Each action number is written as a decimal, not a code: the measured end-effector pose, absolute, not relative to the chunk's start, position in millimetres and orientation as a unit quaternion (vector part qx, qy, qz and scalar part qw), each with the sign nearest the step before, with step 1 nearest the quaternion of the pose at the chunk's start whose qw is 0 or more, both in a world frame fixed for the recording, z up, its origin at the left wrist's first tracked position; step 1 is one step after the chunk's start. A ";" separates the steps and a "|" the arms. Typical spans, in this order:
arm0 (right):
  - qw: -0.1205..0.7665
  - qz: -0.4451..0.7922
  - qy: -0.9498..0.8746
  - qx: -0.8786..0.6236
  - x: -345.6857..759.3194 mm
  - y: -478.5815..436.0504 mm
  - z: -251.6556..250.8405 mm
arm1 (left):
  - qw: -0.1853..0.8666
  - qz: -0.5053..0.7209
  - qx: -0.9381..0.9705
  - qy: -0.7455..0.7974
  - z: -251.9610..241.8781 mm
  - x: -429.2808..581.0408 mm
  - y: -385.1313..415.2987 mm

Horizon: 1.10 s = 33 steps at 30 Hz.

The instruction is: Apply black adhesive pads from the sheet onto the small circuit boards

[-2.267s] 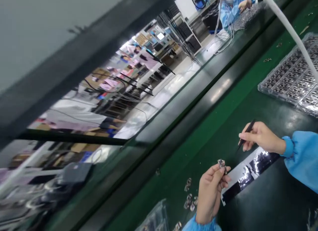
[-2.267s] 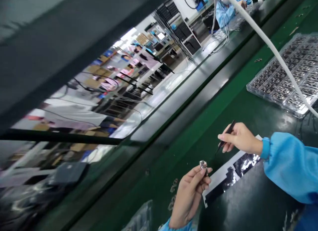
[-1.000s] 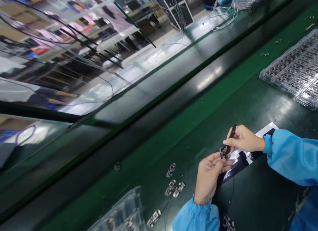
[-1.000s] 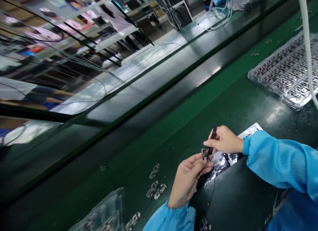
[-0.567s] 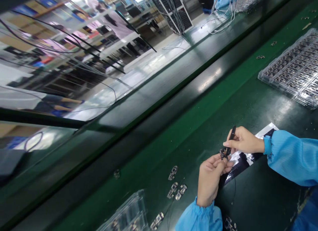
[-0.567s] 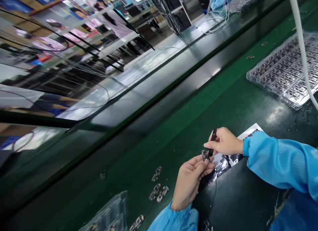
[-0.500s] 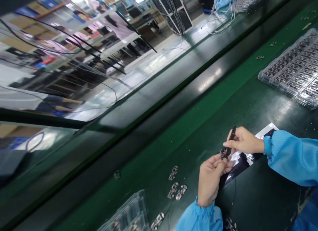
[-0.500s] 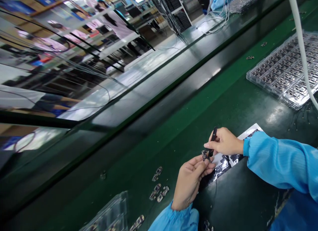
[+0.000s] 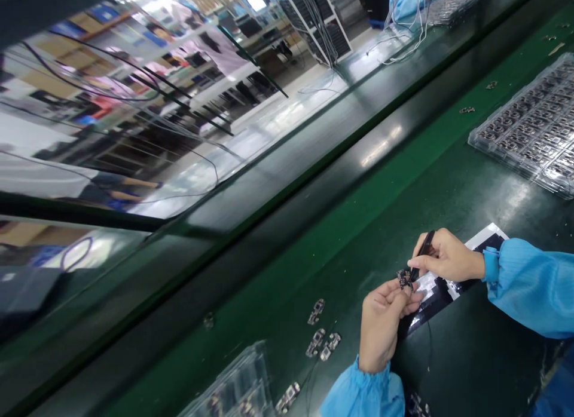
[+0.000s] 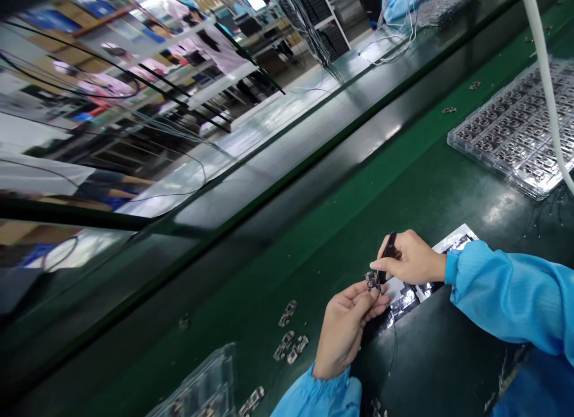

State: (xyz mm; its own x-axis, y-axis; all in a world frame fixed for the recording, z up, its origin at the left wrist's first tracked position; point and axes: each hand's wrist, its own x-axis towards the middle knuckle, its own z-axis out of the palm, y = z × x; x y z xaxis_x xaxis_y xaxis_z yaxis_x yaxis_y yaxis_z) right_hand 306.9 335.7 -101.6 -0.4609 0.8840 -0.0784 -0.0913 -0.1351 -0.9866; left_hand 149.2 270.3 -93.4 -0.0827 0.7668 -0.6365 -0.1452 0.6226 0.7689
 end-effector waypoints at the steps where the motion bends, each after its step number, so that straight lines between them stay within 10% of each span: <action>1: 0.367 0.663 -0.545 -0.358 306.6 335.0 -102.2 | 0.633 0.360 0.242 0.641 -93.0 149.0 270.4; 13: 0.431 0.627 -0.499 -0.415 308.0 344.4 -108.3 | 0.619 0.391 0.230 0.641 -86.4 133.6 276.2; 24: 0.427 0.602 -0.532 -0.414 302.9 350.6 -132.7 | 0.312 0.472 0.288 0.773 -67.1 13.9 388.4; 33: 0.440 0.565 -0.537 -0.446 322.8 359.6 -113.8 | 0.220 0.271 0.460 0.817 -51.5 48.6 254.6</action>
State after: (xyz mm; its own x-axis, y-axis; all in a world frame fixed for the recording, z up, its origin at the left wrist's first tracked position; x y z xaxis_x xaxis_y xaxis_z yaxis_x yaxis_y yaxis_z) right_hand 322.8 359.6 -113.8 -0.2139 0.9764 -0.0312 -0.0180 -0.0359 -0.9992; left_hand 48.6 254.6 -51.5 -0.4809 0.8700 -0.1091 0.6318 0.4301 0.6449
